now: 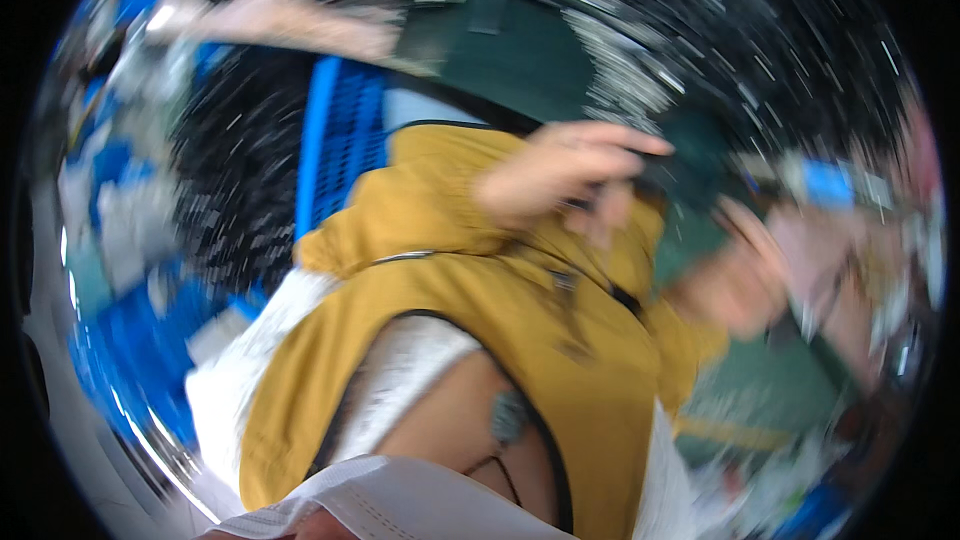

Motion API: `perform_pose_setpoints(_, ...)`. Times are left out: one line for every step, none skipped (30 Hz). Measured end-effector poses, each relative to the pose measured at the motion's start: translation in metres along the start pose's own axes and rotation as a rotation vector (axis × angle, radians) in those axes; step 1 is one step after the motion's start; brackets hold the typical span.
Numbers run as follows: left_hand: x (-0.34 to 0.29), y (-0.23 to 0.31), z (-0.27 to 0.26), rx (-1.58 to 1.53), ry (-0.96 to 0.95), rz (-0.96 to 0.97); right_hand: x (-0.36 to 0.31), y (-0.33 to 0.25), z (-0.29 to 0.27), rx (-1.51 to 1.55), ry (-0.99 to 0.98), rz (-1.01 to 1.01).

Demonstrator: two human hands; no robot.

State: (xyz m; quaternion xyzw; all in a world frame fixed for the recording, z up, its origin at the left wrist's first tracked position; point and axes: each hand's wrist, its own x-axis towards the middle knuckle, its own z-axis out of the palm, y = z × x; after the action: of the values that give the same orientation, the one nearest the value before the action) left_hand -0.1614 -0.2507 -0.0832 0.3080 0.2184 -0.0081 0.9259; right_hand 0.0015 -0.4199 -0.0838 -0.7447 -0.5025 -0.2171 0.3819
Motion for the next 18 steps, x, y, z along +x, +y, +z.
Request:
perform_pose_setpoints(0.004, 0.004, 0.001, 0.028, 0.061, 0.083, 0.004, 0.014, -0.007, -0.352, 0.126, 0.040)
perform_pose_setpoints(0.008, 0.003, 0.002, 0.042, 0.079, 0.171, 0.006, 0.032, -0.003, -0.370, 0.271, 0.129)
perform_pose_setpoints(0.012, 0.003, 0.007, 0.011, 0.040, 0.200, 0.010, 0.052, 0.005, -0.149, 0.341, 0.251)
perform_pose_setpoints(0.010, 0.002, 0.004, 0.008, 0.012, 0.243, 0.015, 0.072, 0.017, 0.050, 0.322, 0.360)
perform_pose_setpoints(0.009, 0.002, 0.006, 0.034, 0.013, 0.162, 0.019, 0.089, 0.030, 0.261, 0.336, 0.470)
perform_pose_setpoints(0.004, 0.003, 0.001, 0.035, 0.031, 0.173, 0.024, 0.102, 0.041, 0.464, 0.385, 0.548)
perform_pose_setpoints(-0.007, 0.003, -0.003, 0.078, 0.073, 0.051, 0.030, 0.110, 0.052, 0.621, 0.435, 0.590)
perform_pose_setpoints(-0.009, 0.005, -0.007, -0.034, 0.112, 0.075, 0.036, 0.116, 0.058, 0.716, 0.414, 0.615)
perform_pose_setpoints(-0.016, 0.007, -0.012, 0.019, 0.135, 0.204, 0.043, 0.114, 0.065, 0.984, 0.387, 0.543)
perform_pose_setpoints(-0.020, 0.009, -0.016, 0.023, 0.144, 0.273, 0.048, 0.112, 0.066, 1.525, 0.366, 0.581)
perform_pose_setpoints(-0.026, 0.011, -0.021, 0.020, 0.155, 0.274, 0.053, 0.102, 0.063, 1.764, 0.260, 0.669)
perform_pose_setpoints(-0.028, 0.011, -0.021, -0.035, 0.226, 0.191, 0.061, 0.093, 0.068, 1.827, 0.183, 0.629)
perform_pose_setpoints(-0.034, 0.012, -0.023, -0.104, 0.250, 0.184, 0.068, 0.079, 0.068, 1.928, 0.069, 0.628)
perform_pose_setpoints(-0.034, 0.012, -0.022, -0.112, 0.262, 0.131, 0.071, 0.067, 0.071, 1.908, 0.082, 0.600)
perform_pose_setpoints(-0.038, 0.012, -0.023, -0.135, 0.222, 0.122, 0.074, 0.052, 0.073, 1.822, 0.062, 0.649)
perform_pose_setpoints(-0.038, 0.011, -0.022, -0.130, 0.277, 0.068, 0.076, 0.046, 0.075, 1.686, 0.084, 0.623)
perform_pose_setpoints(-0.038, 0.010, -0.020, -0.149, 0.196, 0.077, 0.078, 0.039, 0.078, 1.611, 0.165, 0.646)
perform_pose_setpoints(-0.038, 0.008, -0.019, -0.146, 0.192, 0.051, 0.079, 0.035, 0.080, 1.566, 0.231, 0.650)
